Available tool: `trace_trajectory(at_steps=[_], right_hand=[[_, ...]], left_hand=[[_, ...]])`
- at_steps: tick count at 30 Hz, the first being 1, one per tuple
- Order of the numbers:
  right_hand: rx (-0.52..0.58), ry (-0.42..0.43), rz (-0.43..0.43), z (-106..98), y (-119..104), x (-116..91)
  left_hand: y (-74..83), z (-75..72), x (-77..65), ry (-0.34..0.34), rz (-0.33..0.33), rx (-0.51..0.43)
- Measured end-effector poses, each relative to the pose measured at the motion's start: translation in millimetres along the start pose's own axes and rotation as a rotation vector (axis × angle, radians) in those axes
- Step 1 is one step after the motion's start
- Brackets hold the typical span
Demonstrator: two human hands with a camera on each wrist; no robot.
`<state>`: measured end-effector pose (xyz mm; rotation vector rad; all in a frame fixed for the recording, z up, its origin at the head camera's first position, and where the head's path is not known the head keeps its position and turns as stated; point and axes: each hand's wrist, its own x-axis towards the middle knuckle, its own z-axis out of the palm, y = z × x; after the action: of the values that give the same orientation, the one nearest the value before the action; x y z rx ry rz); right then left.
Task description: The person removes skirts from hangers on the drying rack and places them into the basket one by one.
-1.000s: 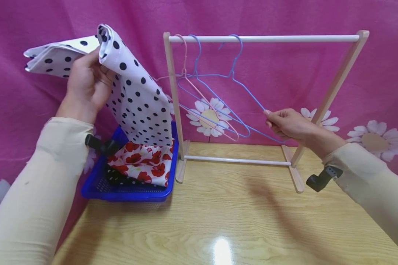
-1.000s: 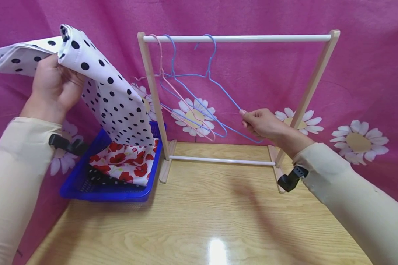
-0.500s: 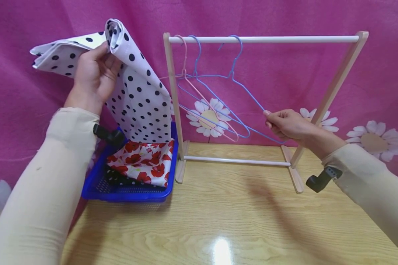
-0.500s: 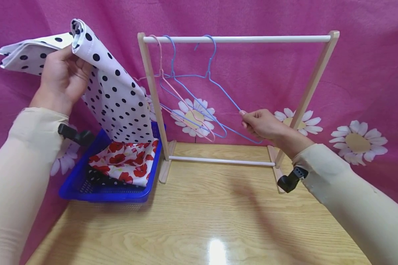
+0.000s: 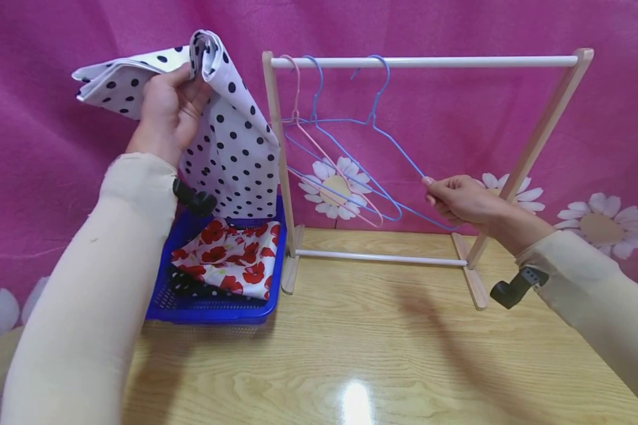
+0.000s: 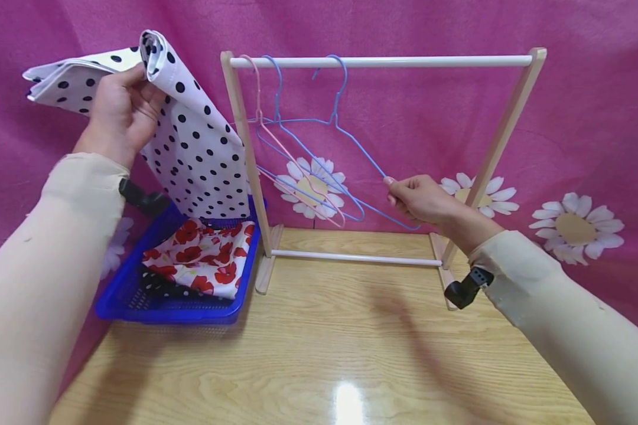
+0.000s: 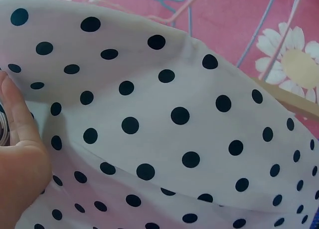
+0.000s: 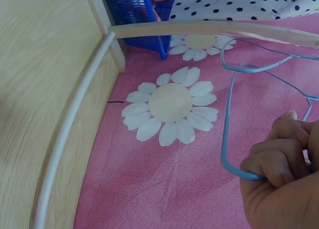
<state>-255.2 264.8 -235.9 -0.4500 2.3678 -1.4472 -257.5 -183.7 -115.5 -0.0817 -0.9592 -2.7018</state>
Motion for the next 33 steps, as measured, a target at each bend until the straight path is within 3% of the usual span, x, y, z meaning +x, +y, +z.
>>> trace_trajectory(at_steps=[7,17,33], right_hand=[[0.025,-0.010,-0.018,2.4,0.5,3.4],[0.023,-0.014,-0.016,3.4,0.2,5.1],[0.031,-0.021,-0.021,3.0,-0.9,4.4]], left_hand=[[-7.8,-14.4,6.7,0.047,-0.013,0.027],[-18.3,-46.3,-2.0,0.066,-0.032,0.118],[-16.4,-44.1,-23.3,0.039,0.008,0.257]])
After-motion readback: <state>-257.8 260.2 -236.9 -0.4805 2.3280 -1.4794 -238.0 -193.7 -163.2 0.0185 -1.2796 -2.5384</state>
